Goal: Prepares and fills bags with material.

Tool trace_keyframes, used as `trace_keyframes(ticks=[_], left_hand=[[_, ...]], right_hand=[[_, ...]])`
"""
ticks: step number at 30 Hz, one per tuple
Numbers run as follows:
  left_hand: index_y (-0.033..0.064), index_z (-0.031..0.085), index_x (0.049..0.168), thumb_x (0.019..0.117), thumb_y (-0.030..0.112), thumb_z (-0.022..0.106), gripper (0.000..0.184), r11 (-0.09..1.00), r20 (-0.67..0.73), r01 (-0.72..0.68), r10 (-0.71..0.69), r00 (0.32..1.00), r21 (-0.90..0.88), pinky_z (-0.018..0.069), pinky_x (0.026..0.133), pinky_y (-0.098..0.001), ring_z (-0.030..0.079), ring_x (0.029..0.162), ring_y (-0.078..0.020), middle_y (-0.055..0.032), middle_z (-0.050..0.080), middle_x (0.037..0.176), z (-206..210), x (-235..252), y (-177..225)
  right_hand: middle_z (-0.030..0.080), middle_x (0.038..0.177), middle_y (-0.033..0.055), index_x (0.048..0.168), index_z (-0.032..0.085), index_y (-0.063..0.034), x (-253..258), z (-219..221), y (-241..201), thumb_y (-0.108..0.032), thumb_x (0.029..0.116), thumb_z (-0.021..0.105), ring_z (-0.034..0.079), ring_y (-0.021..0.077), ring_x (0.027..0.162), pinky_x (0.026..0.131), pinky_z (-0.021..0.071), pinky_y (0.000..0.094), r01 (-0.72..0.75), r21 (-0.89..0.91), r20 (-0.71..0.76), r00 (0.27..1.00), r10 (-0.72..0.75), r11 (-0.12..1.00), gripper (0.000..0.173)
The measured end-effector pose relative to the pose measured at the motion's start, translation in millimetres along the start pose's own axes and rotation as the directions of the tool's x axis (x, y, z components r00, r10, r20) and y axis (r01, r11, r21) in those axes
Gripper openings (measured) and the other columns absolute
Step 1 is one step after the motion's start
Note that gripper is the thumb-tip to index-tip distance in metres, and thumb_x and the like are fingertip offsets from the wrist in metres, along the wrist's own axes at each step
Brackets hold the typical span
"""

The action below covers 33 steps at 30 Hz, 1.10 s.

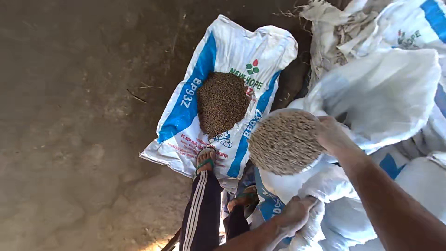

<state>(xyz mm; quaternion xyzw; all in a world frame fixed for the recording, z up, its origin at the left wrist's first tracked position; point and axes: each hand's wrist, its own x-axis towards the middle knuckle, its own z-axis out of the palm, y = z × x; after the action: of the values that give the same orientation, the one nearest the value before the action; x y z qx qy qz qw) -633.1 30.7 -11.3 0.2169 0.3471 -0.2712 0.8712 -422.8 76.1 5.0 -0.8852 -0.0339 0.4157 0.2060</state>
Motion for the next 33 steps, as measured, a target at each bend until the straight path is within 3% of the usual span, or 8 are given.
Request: trace_keyframes(ticks=[5,10,12,21,24,28,31,33], left_hand=[[0.0016,0.061,0.121,0.1095,0.028,0.044,0.033,1.0,0.006,0.008,-0.008,1.0,-0.028,0.0528,0.086,-0.0327,0.062,0.09,-0.0115,-0.0073,0.065,0.1,-8.9,4.5,4.0],[-0.0059,0.058,0.128,0.1088,0.011,0.042,0.031,0.993,0.037,-0.116,0.116,0.993,-0.007,0.0485,0.095,-0.0334,0.06,0.104,-0.0168,-0.0165,0.065,0.115,-20.8,-10.6,16.0],[-0.0055,0.058,0.128,0.1074,0.008,0.042,0.03,0.989,0.027,-0.141,0.142,0.989,-0.054,0.0489,0.095,-0.0316,0.06,0.103,-0.0149,-0.015,0.065,0.114,-22.6,-8.6,10.9],[-0.0007,0.062,0.122,0.1095,0.021,0.044,0.03,0.998,-0.132,0.037,-0.031,0.991,0.041,0.0529,0.087,-0.0305,0.062,0.092,-0.0092,-0.0074,0.065,0.103,-15.1,-5.4,15.2],[-0.001,0.061,0.127,0.1098,0.022,0.043,0.034,0.988,-0.214,0.041,-0.009,0.977,0.146,0.0542,0.09,-0.0338,0.064,0.099,-0.0121,-0.0106,0.067,0.11,-12.4,-7.4,21.0],[0.0029,0.061,0.125,0.1115,0.028,0.037,0.037,0.991,-0.289,0.047,-0.008,0.957,0.128,0.06,0.083,-0.0357,0.07,0.093,-0.0139,-0.0081,0.071,0.103,-13.3,6.6,13.4],[0.0047,0.059,0.126,0.1116,0.028,0.032,0.038,0.993,-0.327,0.016,0.022,0.945,0.115,0.061,0.081,-0.0354,0.071,0.092,-0.0139,-0.0068,0.071,0.101,-4.4,11.4,16.7],[0.0066,0.059,0.122,0.1106,0.024,0.031,0.035,0.982,-0.325,-0.049,0.107,0.94,0.181,0.0615,0.08,-0.0325,0.071,0.091,-0.0103,-0.0022,0.072,0.098,6.3,9.3,13.5]], right_hand=[[0.067,0.089,0.0247,0.096,0.071,-0.0008,78.2,105.1,-51.8,-0.07,0.0988,0.047,0.066,0.0437,0.087,0.075,0.05,0.066,0.164,-0.26,0.058,0.986,-0.154,0.952,0.073],[0.062,0.121,0.0318,0.127,0.057,0.009,112.6,185.7,-79.8,-0.033,0.1056,0.056,0.063,0.0471,0.116,0.097,0.0518,0.0578,0.375,-0.404,0.002,0.913,-0.409,0.835,0.048],[0.053,0.133,0.0344,0.134,0.054,0.0073,120.7,200.1,-86.2,-0.006,0.0955,0.061,0.053,0.0513,0.127,0.103,0.0486,0.0583,0.449,-0.463,-0.054,0.846,-0.53,0.764,0.041],[0.062,0.115,0.0289,0.123,0.063,0.0018,102.8,106.0,-62.4,0.003,0.0751,0.071,0.059,0.0481,0.11,0.091,0.0461,0.0583,0.691,-0.602,-0.386,0.188,-0.903,0.401,0.049],[0.062,0.125,0.0294,0.13,0.057,0.0082,14.2,8.8,-27.0,0.01,0.0786,0.062,0.062,0.0383,0.117,0.099,0.0523,0.0451,0.693,-0.489,-0.468,0.305,-0.83,0.53,0.052],[0.066,0.118,0.0149,0.143,0.05,-0.0012,-167.8,-105.8,76.5,-0.008,0.0949,0.05,0.066,0.0144,0.099,0.084,0.0567,0.0304,0.281,-0.516,-0.415,0.744,-0.523,0.809,0.048],[0.068,0.107,0.0239,0.13,0.059,0.0042,-213.5,-82.1,163.7,0.001,0.0878,0.051,0.069,0.036,0.088,0.073,0.0576,0.0532,0.074,-0.383,-0.33,0.92,-0.211,0.921,0.043],[0.064,0.12,0.0291,0.133,0.058,0.0076,-180.2,-31.2,219.4,0.006,0.0905,0.058,0.065,0.0449,0.11,0.092,0.0535,0.0594,-0.053,-0.227,-0.165,0.986,0.015,0.972,0.043]])
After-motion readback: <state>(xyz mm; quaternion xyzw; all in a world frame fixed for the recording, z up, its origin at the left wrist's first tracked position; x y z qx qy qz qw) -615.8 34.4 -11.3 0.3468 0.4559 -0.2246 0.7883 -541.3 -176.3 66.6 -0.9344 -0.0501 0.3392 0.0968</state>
